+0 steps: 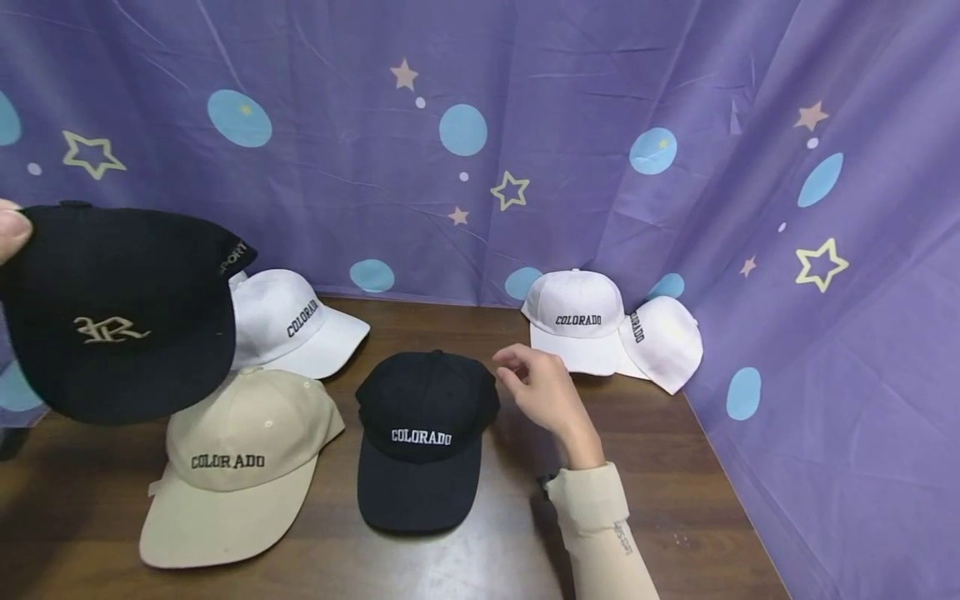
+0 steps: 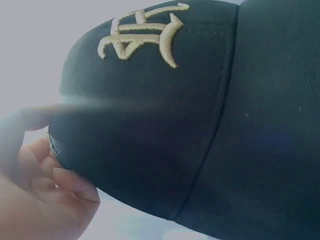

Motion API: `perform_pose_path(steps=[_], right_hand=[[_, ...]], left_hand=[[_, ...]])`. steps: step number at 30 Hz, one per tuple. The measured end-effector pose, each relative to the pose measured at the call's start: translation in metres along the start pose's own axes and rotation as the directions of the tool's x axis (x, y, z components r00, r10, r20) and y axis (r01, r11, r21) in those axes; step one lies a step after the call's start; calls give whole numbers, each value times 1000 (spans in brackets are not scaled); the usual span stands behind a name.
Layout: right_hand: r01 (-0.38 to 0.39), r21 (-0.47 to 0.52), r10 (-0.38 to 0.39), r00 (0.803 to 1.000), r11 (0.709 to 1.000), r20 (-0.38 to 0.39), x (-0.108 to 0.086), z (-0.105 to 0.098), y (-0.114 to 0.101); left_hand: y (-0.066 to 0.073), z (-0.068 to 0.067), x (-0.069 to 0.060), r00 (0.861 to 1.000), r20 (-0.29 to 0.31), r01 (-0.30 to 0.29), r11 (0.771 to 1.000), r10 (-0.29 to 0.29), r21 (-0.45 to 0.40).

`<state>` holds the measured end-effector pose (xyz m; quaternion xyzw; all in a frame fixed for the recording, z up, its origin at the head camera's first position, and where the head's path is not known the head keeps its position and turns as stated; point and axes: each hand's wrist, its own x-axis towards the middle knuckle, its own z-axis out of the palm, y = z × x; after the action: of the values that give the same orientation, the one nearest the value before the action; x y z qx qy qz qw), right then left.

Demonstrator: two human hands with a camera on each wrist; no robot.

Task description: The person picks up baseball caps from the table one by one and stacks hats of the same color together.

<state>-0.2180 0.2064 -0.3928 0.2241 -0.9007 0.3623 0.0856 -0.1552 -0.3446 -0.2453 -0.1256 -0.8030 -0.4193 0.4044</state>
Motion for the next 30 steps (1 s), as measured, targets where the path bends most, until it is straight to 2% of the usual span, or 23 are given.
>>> perform_pose_path(steps=[1,3,8,11,14,18,24,27,30], right_hand=[[2,4,-2,1000,1000,-3,0,-1,-1],[10,9,-10,1000,1000,-13,-1,-2,-3],[50,27,-49,998,998,-45,-2,-6,-10],[71,39,-68,996,997,-61,-3,-9,-17],[90,44,-87,993,995,-82,-4,-13,-25],[121,48,-116,988,991,-106,-7,-19,-35],[170,77,-159,980,983,-122,-12,-25,-49],[191,94,-178,975,977,-134,-13,-26,-56],[217,126,-200,971,968,-132,-14,-25,-61]], left_hand=[[8,3,1,1000,8,-15,1000,15,-13],[24,9,1,1000,27,-6,999,7,-33],[62,29,-5,992,91,88,995,-84,-40],[78,42,-12,982,155,112,993,-105,-36],[91,57,-17,971,219,116,991,-99,-67],[100,79,-24,952,293,118,988,-85,-99],[105,113,-39,917,396,126,978,-51,-166],[107,128,-46,902,430,136,971,-39,-197],[108,142,-55,890,452,171,959,-52,-227]])
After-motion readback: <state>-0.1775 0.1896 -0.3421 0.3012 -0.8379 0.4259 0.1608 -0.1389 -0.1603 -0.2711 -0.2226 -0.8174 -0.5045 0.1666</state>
